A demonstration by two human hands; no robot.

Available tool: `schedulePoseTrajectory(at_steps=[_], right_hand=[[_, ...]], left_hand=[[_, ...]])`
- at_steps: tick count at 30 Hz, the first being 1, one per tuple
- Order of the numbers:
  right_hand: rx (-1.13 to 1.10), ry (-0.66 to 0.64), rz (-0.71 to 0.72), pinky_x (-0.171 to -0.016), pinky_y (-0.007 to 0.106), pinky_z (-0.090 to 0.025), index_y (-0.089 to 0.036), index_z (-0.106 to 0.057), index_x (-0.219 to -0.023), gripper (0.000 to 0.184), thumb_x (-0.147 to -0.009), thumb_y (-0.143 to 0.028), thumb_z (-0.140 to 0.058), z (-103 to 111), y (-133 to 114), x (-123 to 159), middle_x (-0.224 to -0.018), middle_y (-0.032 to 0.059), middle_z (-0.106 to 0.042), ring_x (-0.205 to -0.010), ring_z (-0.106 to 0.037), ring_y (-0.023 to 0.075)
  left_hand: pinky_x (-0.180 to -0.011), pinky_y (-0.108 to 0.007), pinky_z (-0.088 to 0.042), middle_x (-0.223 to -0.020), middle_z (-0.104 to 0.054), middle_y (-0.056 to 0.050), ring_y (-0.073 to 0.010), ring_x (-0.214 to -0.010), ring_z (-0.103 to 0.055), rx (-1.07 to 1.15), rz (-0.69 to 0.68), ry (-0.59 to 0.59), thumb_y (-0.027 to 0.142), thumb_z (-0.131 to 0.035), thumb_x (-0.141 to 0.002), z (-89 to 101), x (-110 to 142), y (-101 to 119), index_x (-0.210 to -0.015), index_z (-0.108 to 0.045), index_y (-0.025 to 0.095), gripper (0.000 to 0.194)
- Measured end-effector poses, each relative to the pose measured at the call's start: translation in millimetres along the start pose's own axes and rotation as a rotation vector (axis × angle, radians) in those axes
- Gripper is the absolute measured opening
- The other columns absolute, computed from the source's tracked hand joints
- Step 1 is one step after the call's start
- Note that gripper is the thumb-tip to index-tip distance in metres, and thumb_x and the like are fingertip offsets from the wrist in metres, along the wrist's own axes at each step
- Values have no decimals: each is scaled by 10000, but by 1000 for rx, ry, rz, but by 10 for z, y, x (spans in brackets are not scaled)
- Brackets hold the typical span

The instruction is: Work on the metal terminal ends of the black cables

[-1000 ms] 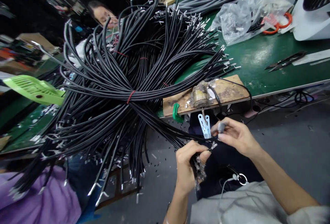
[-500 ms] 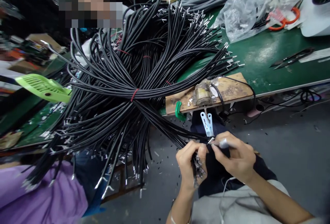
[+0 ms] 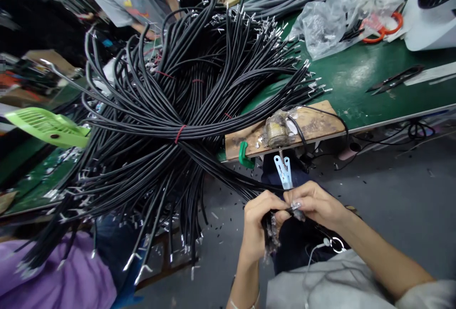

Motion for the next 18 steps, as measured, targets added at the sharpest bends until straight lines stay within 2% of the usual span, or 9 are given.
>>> schedulePoseTrajectory(at_steps=[3, 6, 8, 10, 12, 15, 18], right_hand=[[241, 147, 49, -500, 247, -306, -151, -569, -508, 364, -736, -407, -692, 127, -192, -94, -530, -13, -494, -515, -413, 106], [431, 375, 142, -517, 249, -319, -150, -595, -547, 384, -779, -451, -653, 219, -408, -224, -527, -13, -512, -534, -427, 110], [486, 431, 161, -503, 243, -295, -149, -592, -546, 433, -797, -501, -629, 208, -483, -318, -509, -27, -477, -519, -395, 97], [416, 370, 135, -489, 237, -276, -145, -578, -532, 473, -776, -545, -643, 147, -476, -409, -503, -36, -443, -509, -367, 85], [207, 302, 90, -488, 229, -302, -138, -591, -547, 479, -730, -572, -680, 78, -412, -476, -524, -30, -473, -514, -391, 85], [-124, 297, 51, -509, 215, -376, -129, -644, -599, 447, -678, -559, -738, 17, -295, -517, -572, -4, -552, -539, -465, 91], [-270, 291, 42, -508, 198, -404, -123, -676, -638, 411, -669, -523, -768, -6, -221, -511, -586, 8, -583, -545, -502, 90]], left_hand=[[-593, -253, -434, -661, -638, -46, -142, -613, -572, -22, 16, 75, 292, -618, -869, -53, 19, -31, -742, -656, 154, 192], [-574, -242, -439, -636, -634, -33, -133, -595, -568, -20, -7, 143, 254, -649, -844, -74, 24, -17, -714, -650, 156, 163], [-555, -236, -442, -629, -631, -23, -127, -579, -563, -7, -33, 209, 261, -670, -829, -72, 22, -11, -703, -641, 162, 163], [-549, -236, -445, -626, -623, -14, -124, -571, -557, 12, -46, 287, 289, -683, -819, -71, 15, -18, -699, -631, 169, 178], [-549, -233, -442, -628, -614, -6, -122, -573, -552, 27, -47, 334, 288, -683, -819, -81, 1, -30, -701, -623, 173, 175], [-557, -223, -427, -640, -601, 0, -118, -586, -547, 12, -21, 323, 227, -676, -816, -113, -35, -36, -724, -625, 172, 120], [-578, -221, -419, -658, -594, -1, -119, -604, -549, -14, 32, 272, 182, -662, -813, -128, -75, -15, -736, -627, 167, 86]])
Point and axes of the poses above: each hand's wrist, its own x-axis away from the middle knuckle, its own z-axis out of the back of the hand, y = z × x, the point moved 2 cm from there along -x, towards the middle knuckle
